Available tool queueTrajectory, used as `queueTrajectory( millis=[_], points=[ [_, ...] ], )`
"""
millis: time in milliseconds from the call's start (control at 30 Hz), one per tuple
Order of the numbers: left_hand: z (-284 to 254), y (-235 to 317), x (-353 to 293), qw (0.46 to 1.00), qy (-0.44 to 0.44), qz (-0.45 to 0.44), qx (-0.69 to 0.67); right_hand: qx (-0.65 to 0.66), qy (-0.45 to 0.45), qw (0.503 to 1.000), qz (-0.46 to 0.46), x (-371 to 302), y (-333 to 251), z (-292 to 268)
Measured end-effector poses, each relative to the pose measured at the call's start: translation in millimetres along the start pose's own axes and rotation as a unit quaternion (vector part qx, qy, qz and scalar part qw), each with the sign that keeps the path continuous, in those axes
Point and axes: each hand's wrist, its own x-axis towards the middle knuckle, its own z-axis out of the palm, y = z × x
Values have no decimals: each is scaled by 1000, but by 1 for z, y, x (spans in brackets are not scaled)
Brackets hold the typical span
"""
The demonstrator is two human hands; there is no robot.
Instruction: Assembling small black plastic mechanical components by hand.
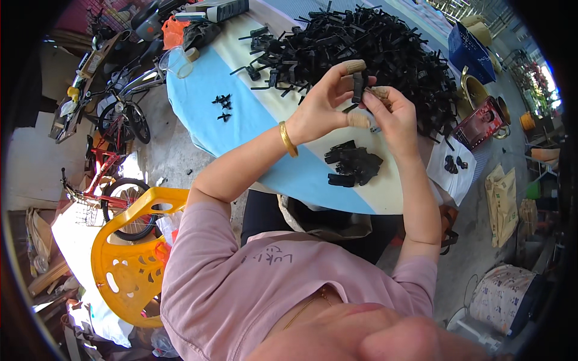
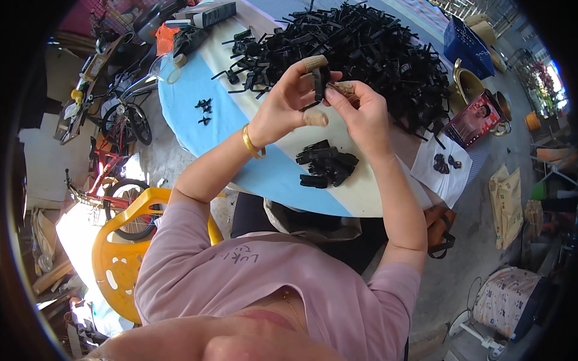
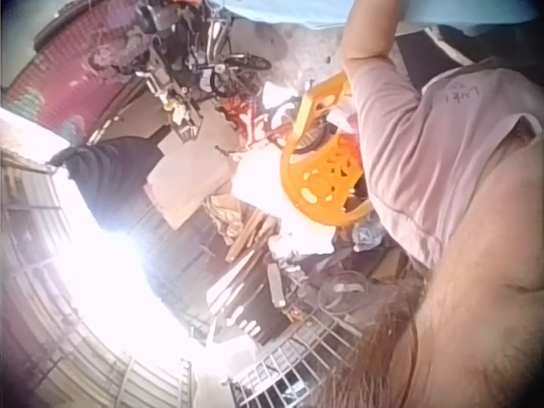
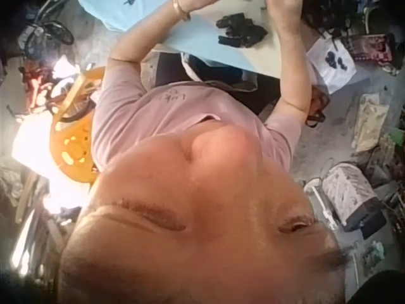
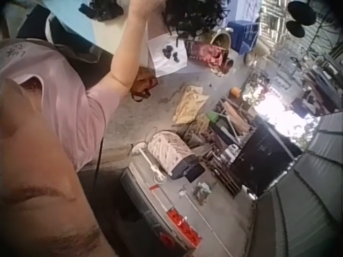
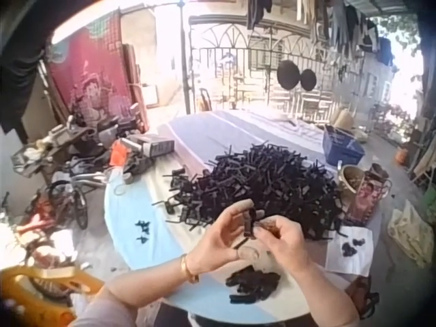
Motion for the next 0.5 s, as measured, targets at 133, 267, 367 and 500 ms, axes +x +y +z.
queueTrajectory(
  millis=[133, 267, 367, 500],
  points=[
    [-12, 9, 3, 993, -100, -14, -61, 26, -7, 1000, -4, -2, -2, 2],
    [-20, 21, 4, 990, -133, -24, -33, 57, -16, 998, -5, -6, -2, 7],
    [-23, 23, 5, 988, -150, -35, -20, 56, -22, 998, -14, -7, -1, 8],
    [-28, 19, 6, 994, -100, -43, -27, 38, -30, 999, -24, -4, 10, 9]
  ],
)
